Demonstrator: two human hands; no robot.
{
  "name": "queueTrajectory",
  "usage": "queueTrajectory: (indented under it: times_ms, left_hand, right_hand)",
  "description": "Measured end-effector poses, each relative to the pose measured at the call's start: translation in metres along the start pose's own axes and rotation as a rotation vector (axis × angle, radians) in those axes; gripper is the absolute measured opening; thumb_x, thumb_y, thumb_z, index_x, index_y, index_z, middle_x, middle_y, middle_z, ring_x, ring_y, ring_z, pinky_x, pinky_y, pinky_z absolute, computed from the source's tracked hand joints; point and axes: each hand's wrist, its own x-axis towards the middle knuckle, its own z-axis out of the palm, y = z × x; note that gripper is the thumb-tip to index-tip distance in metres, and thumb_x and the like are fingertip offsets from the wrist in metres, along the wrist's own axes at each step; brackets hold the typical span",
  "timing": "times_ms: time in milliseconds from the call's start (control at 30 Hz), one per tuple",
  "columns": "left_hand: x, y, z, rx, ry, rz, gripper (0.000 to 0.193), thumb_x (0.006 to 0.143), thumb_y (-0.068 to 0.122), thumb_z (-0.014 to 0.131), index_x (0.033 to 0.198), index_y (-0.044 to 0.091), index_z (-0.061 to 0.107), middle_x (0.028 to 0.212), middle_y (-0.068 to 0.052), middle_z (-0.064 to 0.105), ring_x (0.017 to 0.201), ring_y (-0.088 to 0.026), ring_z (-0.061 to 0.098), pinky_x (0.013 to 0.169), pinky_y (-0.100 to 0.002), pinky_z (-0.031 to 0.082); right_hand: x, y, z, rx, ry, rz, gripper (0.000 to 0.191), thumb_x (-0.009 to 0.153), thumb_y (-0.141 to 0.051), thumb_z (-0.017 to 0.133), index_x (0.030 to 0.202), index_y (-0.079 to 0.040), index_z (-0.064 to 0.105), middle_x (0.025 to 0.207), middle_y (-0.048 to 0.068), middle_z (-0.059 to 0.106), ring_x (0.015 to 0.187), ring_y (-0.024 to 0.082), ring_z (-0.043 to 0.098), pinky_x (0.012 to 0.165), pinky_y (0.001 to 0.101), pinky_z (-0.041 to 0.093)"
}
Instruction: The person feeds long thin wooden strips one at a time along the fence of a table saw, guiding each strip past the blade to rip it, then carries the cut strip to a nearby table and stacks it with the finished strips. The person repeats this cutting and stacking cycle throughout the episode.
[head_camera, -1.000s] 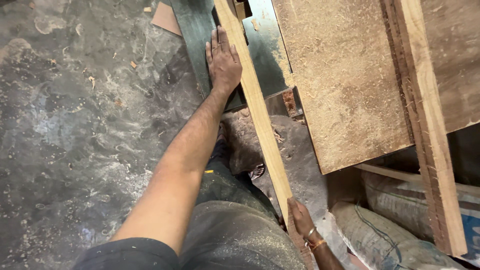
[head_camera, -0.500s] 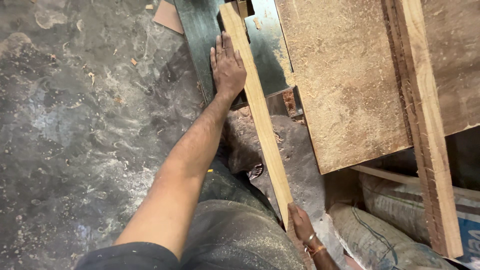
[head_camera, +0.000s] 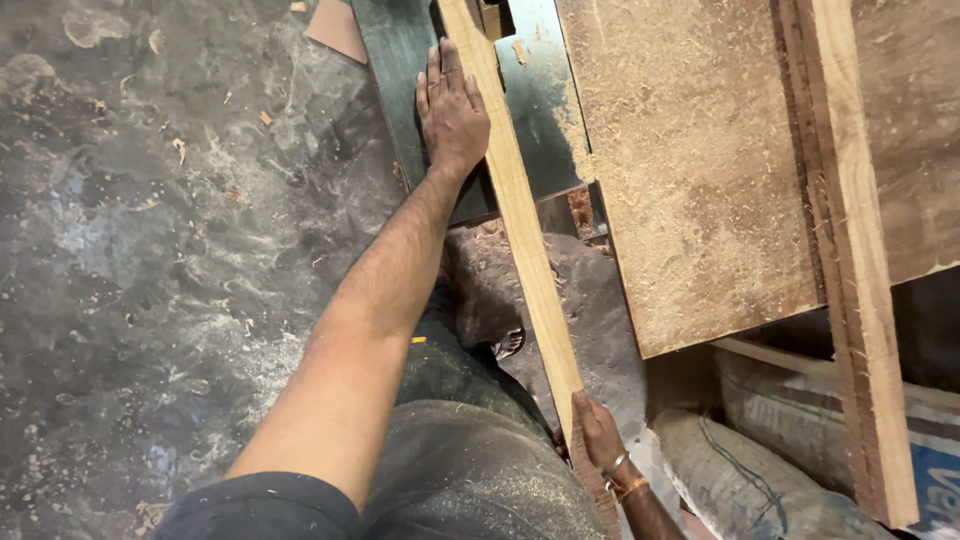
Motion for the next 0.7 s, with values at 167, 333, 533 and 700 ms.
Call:
queueTrajectory:
  times_ms: [167, 333, 533, 700]
  left_hand:
    - [0.008, -0.002, 0.001, 0.034, -0.02, -0.009, 0.06, 0.113, 0.032, 0.033, 0.165, 0.007, 0.017, 0.173, -0.006, 0.023, 0.161, -0.019, 0.016, 0.132, -0.042, 0.01]
    - [0.013, -0.005, 0.0, 0.055, -0.034, 0.002, 0.06, 0.113, 0.032, 0.03, 0.165, 0.007, 0.015, 0.173, -0.006, 0.021, 0.16, -0.019, 0.014, 0.132, -0.041, 0.008]
    - [0.019, -0.006, 0.0, 0.056, -0.033, -0.014, 0.06, 0.113, 0.032, 0.031, 0.166, 0.008, 0.015, 0.173, -0.005, 0.021, 0.161, -0.018, 0.015, 0.132, -0.04, 0.009]
    - [0.024, -0.007, 0.001, 0.059, -0.012, -0.004, 0.06, 0.114, 0.032, 0.033, 0.166, 0.008, 0.015, 0.173, -0.004, 0.022, 0.161, -0.017, 0.016, 0.132, -0.041, 0.011]
  right_hand:
    - [0.004, -0.008, 0.003, -0.014, -0.003, -0.025, 0.059, 0.1, -0.055, 0.042, 0.102, 0.0, 0.062, 0.064, 0.014, 0.071, 0.051, 0.021, 0.069, 0.047, 0.0327, 0.054]
    - [0.005, -0.016, 0.006, -0.048, 0.004, 0.027, 0.056, 0.098, -0.055, 0.04, 0.103, -0.003, 0.06, 0.064, 0.015, 0.071, 0.049, 0.022, 0.067, 0.045, 0.0345, 0.054]
    - [0.013, -0.017, 0.007, -0.048, -0.019, -0.014, 0.059, 0.098, -0.057, 0.041, 0.103, -0.001, 0.059, 0.065, 0.014, 0.072, 0.05, 0.022, 0.069, 0.046, 0.0343, 0.055]
    - [0.013, -0.021, 0.01, -0.02, -0.013, 0.005, 0.06, 0.099, -0.058, 0.04, 0.102, -0.001, 0.059, 0.064, 0.014, 0.07, 0.049, 0.022, 0.067, 0.045, 0.0343, 0.054]
